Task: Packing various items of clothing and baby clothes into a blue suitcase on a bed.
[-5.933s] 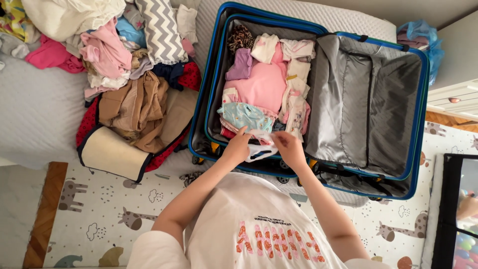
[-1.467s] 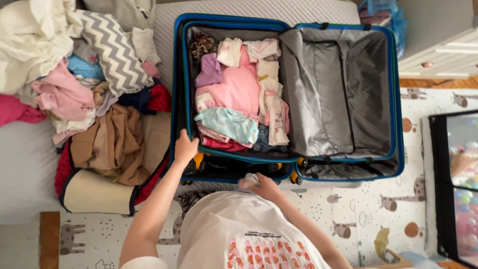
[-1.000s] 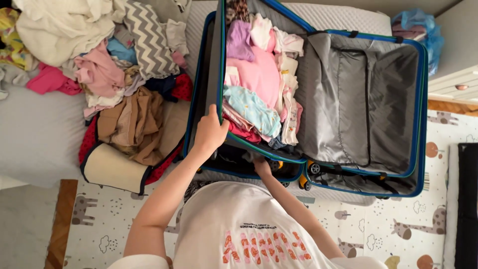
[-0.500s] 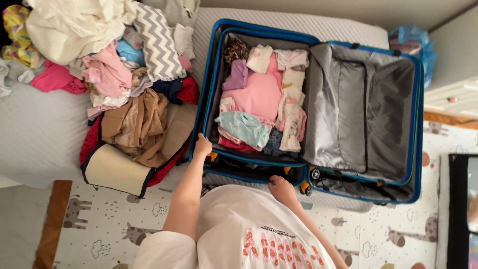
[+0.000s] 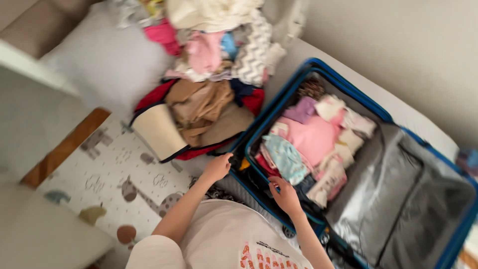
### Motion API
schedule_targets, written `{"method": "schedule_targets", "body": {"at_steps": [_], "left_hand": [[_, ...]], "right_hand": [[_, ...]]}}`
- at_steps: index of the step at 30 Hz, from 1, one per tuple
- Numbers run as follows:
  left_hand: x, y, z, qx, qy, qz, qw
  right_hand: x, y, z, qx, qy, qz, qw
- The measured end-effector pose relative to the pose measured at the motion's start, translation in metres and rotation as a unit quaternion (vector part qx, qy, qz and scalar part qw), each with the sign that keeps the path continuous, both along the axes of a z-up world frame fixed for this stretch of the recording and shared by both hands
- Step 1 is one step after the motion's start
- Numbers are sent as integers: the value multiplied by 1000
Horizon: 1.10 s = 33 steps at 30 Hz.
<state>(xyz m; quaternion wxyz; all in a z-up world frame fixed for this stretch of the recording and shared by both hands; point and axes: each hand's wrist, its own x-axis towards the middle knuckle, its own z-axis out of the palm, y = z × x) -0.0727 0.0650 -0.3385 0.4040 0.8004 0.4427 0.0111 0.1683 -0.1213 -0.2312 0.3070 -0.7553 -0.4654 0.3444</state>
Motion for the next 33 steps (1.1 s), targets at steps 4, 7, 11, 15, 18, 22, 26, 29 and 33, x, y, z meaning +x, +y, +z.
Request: {"method": "schedule_targets", "body": {"at_steps": [4,7,11,15,18,22,26,29,33], "left_hand": [[-41,10,35,25,15,48,998],[-66,22,25,61,4,85,995],[-79,52,-2,110,-38,35,993],[-71,110,52,29,5,-21,999],[-70,164,57,71,-36,-54,995],[-71,232,43,104,-73,-59,990],[-63,296,48,134,-140,-64,979],[-42,344,59,158,-153,-68,973],[15,424,48,244,-160,-125,948]], "right_hand": [[-13,43,16,-49,-16,112,992],[-28,67,3,5,-19,150,988],[-54,103,-5,31,-1,162,986],[-91,146,12,14,21,154,988],[-118,180,18,45,28,83,995],[-144,234,37,51,21,42,998],[-164,282,60,2,1,43,999],[-171,298,70,22,-1,44,999],[-165,301,58,60,-40,27,997]]}}
